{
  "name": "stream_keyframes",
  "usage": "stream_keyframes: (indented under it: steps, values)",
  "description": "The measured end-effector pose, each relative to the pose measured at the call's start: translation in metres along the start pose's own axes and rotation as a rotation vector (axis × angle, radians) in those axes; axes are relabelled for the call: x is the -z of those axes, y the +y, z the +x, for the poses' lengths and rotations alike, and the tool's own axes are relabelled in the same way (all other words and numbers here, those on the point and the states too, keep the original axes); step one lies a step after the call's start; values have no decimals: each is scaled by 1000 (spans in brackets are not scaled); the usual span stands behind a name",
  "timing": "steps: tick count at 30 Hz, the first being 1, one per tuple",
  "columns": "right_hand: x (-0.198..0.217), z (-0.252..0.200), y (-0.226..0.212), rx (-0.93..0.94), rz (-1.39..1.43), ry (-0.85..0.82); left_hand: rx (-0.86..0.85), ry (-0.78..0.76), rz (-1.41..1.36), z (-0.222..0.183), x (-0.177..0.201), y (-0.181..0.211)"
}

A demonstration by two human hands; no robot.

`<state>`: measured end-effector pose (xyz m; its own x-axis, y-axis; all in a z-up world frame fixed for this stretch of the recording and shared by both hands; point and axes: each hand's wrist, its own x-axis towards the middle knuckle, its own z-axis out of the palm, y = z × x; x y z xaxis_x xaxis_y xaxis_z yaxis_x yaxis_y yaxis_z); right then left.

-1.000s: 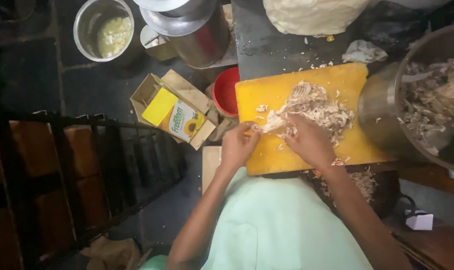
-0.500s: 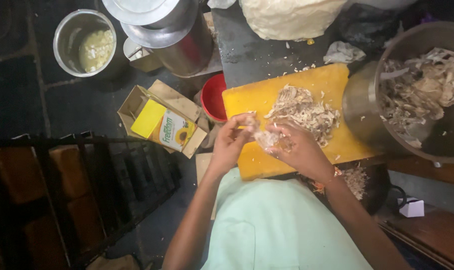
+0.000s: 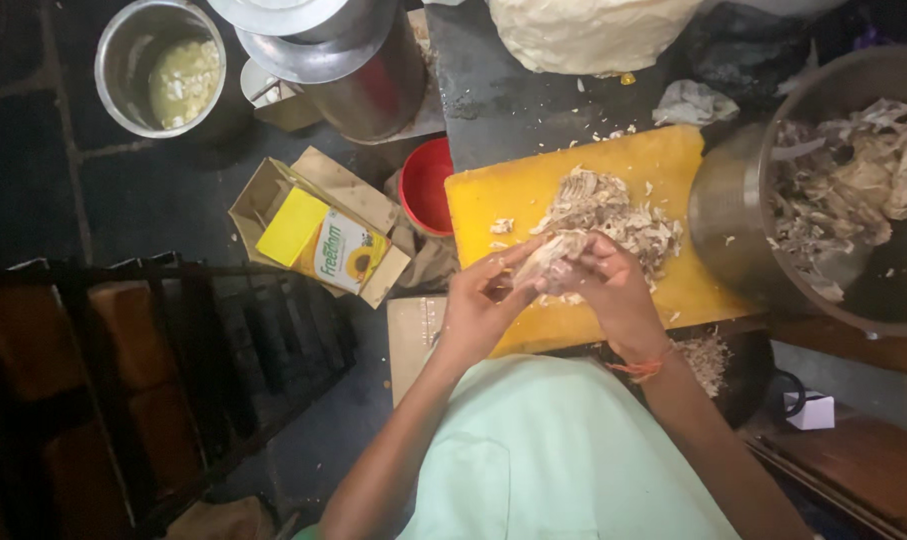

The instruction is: The person shreds cooked chicken by hand on a yellow cutting board and places the shredded pieces into a pile.

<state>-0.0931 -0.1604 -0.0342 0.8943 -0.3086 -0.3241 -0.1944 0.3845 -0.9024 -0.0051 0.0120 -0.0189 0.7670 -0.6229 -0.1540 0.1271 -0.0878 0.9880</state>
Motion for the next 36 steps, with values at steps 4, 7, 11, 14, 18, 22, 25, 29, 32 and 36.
stream_keyframes:
  steps: [4, 7, 11, 14, 18, 22, 25, 29, 32, 36]
  values:
    - [-10, -6, -19, 267, -483, -35, -28, 74, 80, -3, 8, -6]
    - [-12, -6, -28, 350, -649, -72, -67, 41, 7, -2, 12, -14]
    - [-15, -6, -29, 184, -425, -60, 8, -15, -122, -4, 12, -16]
    - [-12, -6, -34, 408, -655, -56, 85, -67, -206, -7, 11, -17]
    - [-11, -10, -36, 406, -611, -55, 81, -75, -303, -8, 6, -20]
    - [-12, -14, -38, 420, -638, -35, 70, -105, -281, -7, 6, -19]
    - [-12, -15, -44, 467, -715, -34, 113, -118, -383, -2, 6, -23]
    - [-12, -14, -48, 361, -569, 9, 157, -63, -446, 3, 8, -29]
    - [-6, -19, -46, 250, -408, 67, 135, -72, -460, 3, 11, -28]
    - [4, -19, -43, 262, -494, 64, 179, -177, -444, 1, 13, -24]
